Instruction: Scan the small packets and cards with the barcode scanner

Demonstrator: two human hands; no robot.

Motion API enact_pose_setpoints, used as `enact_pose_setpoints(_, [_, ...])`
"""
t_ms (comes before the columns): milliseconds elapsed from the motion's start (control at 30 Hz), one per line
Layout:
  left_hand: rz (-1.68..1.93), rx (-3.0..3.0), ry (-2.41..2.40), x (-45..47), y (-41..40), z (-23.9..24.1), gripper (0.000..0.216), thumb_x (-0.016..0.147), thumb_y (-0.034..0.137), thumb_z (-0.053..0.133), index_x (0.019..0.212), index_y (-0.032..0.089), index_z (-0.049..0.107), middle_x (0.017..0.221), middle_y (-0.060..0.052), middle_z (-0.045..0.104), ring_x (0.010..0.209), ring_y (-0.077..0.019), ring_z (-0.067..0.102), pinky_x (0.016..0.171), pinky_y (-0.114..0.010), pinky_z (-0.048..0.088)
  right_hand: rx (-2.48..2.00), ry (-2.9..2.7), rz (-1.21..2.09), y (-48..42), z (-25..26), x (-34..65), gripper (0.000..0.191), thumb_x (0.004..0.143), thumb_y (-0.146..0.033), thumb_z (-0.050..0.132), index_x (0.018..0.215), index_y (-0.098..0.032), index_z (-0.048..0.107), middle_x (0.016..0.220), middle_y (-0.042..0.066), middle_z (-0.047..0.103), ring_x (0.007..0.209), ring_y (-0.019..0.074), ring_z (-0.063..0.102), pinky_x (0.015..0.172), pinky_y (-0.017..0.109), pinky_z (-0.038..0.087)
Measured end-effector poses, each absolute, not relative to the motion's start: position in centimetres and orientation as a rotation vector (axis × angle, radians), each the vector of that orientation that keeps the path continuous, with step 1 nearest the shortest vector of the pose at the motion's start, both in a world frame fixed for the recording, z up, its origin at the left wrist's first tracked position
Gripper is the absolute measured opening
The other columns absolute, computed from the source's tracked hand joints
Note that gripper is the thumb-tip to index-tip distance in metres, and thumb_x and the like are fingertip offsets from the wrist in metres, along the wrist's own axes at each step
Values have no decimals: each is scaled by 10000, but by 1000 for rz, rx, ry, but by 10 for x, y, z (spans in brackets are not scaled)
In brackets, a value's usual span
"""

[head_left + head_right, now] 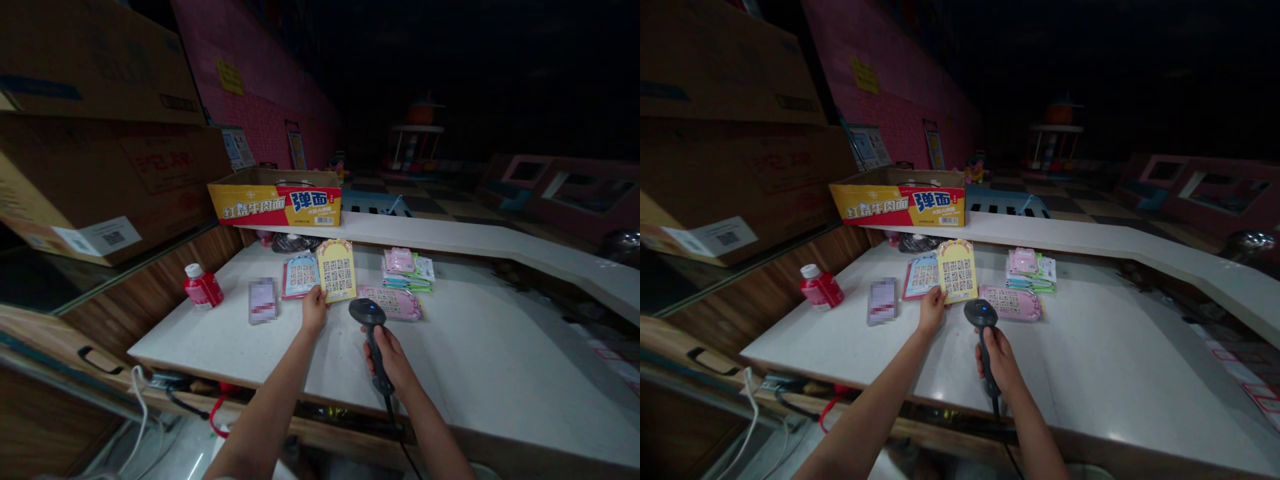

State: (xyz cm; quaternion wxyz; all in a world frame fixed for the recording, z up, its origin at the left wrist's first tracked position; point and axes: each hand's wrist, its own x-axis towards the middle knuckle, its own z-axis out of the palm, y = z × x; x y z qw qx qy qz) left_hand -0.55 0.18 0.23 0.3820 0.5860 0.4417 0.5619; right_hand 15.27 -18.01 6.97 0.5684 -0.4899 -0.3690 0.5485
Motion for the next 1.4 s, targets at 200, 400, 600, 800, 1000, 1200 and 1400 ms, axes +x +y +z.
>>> enact_pose_setpoints(200, [1412, 1487, 1137, -5, 0, 6, 171, 803, 352, 544, 746, 194, 514, 671, 3, 569, 553, -131, 520, 488, -232, 423, -1188, -870, 1236, -187, 75, 152, 668, 696, -801, 538, 951, -184, 556, 545, -61, 544, 360, 82, 449, 323, 202, 372])
enact_pose_setpoints(400, [1457, 1626, 1264, -7, -3, 14, 139, 787, 256, 510, 668, 190, 481, 657, 6, 530, 631, -138, 509, 551, -228, 381, -1244, -912, 1199, -188, 77, 153, 657, 679, -813, 535, 886, -189, 534, 526, -58, 538, 350, 87, 448, 312, 205, 369])
enact_pose_setpoints(600, [1426, 1675, 1286, -7, -3, 15, 133, 793, 260, 475, 680, 191, 492, 660, 4, 536, 640, -144, 493, 577, -241, 342, -1246, -914, 1195, -189, 78, 153, 653, 679, -816, 528, 878, -194, 533, 524, -59, 533, 350, 88, 452, 313, 204, 370])
enact_pose_setpoints(800, [1420, 1682, 1290, -7, -4, 17, 114, 796, 244, 467, 711, 187, 517, 695, -4, 566, 671, -149, 513, 617, -255, 356, -1223, -933, 1199, -189, 76, 156, 635, 698, -799, 530, 884, -192, 532, 518, -65, 525, 341, 87, 444, 313, 208, 372])
enact_pose_setpoints(1000, [1426, 1681, 1292, -7, -4, 16, 125, 796, 254, 479, 688, 192, 494, 681, 3, 537, 670, -146, 500, 619, -254, 355, -1220, -941, 1211, -187, 75, 159, 620, 714, -790, 520, 887, -195, 526, 527, -65, 532, 344, 87, 449, 314, 207, 376])
enact_pose_setpoints(1200, [1418, 1622, 1244, -7, -1, 10, 109, 801, 280, 487, 752, 189, 522, 689, 8, 550, 662, -142, 503, 598, -244, 368, -1228, -961, 1196, -182, 75, 158, 611, 723, -790, 507, 878, -198, 515, 520, -70, 522, 343, 92, 452, 310, 211, 376])
enact_pose_setpoints(1400, [1441, 1596, 1233, -7, -1, 9, 119, 802, 284, 500, 739, 186, 526, 689, 12, 554, 649, -132, 496, 580, -232, 375, -1222, -988, 1190, -173, 72, 155, 597, 739, -780, 495, 877, -199, 509, 517, -69, 529, 341, 93, 456, 315, 210, 379])
